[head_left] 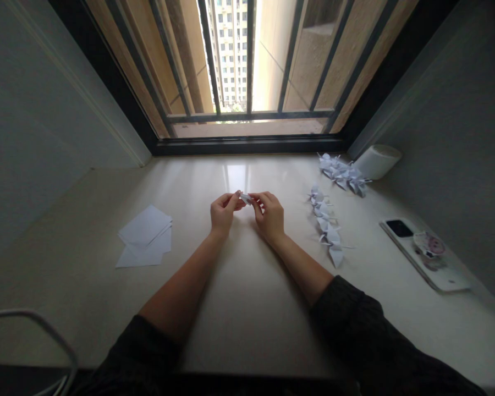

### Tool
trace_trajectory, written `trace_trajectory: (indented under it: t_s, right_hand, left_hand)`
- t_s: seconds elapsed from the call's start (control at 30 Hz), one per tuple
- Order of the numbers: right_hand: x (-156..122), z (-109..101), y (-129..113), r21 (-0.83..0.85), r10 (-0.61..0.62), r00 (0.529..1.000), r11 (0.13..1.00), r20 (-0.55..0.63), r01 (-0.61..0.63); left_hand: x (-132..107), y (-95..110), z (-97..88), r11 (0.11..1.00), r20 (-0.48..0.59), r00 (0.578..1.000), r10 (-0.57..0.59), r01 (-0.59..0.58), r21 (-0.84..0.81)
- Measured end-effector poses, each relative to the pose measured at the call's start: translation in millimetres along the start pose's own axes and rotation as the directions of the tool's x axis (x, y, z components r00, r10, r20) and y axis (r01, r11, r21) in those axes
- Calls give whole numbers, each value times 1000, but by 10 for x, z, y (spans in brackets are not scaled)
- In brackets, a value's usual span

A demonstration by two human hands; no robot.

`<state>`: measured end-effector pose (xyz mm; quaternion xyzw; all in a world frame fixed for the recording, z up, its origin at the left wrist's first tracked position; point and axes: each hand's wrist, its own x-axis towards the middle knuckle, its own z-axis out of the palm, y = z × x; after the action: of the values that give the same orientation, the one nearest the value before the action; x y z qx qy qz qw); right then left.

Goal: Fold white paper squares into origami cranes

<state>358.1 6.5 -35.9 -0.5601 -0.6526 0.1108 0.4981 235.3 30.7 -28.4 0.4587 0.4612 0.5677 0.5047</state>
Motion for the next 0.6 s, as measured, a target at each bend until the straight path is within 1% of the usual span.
trace_trajectory:
  t_s: [0.13, 0.23, 0.43, 0.6]
  right_hand:
    - [-18, -22, -38, -46, -64, 998, 997, 16, 65]
    - [-24, -30, -49, -63, -73, 997, 995, 9, 73]
    - [-10, -20, -43, 24, 20, 1000, 1000, -18, -19]
    - [11, -24, -39, 117, 65, 997, 991, -32, -61]
  left_hand:
    - [12, -15, -13, 1000, -5, 1000, -5, 5, -1]
    - [14, -22, -17, 1000, 2, 1000, 8, -8, 1]
    - [-4, -7, -6, 1000, 14, 1000, 23, -24, 11]
    - [-9, -9, 0, 1000, 32, 999, 14, -15, 24]
